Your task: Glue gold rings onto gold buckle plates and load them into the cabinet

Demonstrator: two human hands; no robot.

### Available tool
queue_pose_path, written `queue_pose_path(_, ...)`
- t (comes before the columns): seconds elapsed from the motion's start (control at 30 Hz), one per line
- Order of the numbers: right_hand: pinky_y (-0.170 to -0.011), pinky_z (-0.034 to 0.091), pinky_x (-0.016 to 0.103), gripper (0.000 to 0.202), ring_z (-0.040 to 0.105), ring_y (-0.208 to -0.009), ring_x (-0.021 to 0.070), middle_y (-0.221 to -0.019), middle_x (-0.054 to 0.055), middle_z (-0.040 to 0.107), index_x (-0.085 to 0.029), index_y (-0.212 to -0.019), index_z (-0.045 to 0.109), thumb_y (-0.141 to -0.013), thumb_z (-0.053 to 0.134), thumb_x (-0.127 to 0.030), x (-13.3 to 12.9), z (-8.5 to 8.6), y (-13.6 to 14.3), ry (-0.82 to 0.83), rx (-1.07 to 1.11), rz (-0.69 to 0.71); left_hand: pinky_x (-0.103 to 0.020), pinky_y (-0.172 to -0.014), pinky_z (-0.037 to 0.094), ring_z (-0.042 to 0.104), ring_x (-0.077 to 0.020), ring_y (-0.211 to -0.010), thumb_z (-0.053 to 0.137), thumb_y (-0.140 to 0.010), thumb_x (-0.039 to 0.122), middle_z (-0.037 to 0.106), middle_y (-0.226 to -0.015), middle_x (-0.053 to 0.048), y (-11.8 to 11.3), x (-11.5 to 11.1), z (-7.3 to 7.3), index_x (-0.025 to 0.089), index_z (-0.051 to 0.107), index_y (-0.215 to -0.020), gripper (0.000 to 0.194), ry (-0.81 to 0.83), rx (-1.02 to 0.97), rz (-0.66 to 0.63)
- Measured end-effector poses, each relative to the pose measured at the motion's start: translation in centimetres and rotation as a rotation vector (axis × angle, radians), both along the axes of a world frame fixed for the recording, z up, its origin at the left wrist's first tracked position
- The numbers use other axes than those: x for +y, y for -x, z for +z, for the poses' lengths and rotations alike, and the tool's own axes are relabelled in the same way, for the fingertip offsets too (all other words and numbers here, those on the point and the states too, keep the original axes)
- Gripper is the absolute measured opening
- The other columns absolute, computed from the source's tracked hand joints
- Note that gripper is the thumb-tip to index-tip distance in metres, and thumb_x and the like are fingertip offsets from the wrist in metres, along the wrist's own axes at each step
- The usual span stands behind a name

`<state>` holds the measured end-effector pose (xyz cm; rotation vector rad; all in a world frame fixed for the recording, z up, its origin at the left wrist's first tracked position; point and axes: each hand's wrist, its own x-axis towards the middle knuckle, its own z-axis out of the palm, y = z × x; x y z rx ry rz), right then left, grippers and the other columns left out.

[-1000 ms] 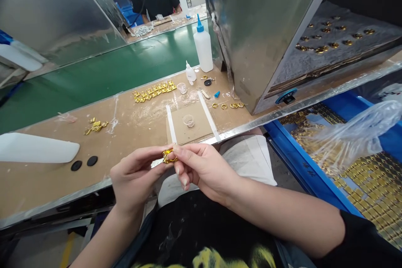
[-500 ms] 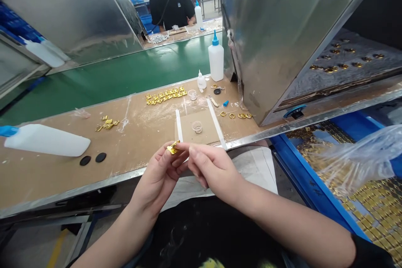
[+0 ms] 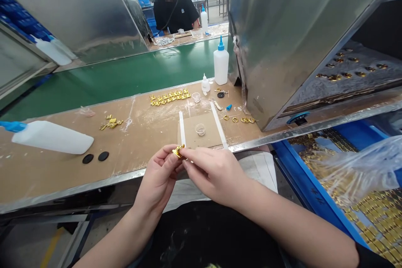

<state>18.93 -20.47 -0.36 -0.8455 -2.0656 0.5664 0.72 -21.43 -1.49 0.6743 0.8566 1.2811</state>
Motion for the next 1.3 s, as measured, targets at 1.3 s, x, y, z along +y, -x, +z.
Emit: queue_pose_path(1.3,-0.061,0.048,0.030,0.025,0.059,-0.069,0.0129,-0.095,0.004,0.067,-0.025,-0.126,0.073,-0.104,0.060,-0.028,19.6,-0.9,0.2,-0.139,-0.068,-0.028,-0.023,-0.083,0.060,0.076,-0.0155,-0.093,0.092,-0.080,0.035,0.080,-0.103,-0.007,2.0,19.4,-2.4,0.016,0.074,-0.105,0.036,0.010,-0.181,-0.288)
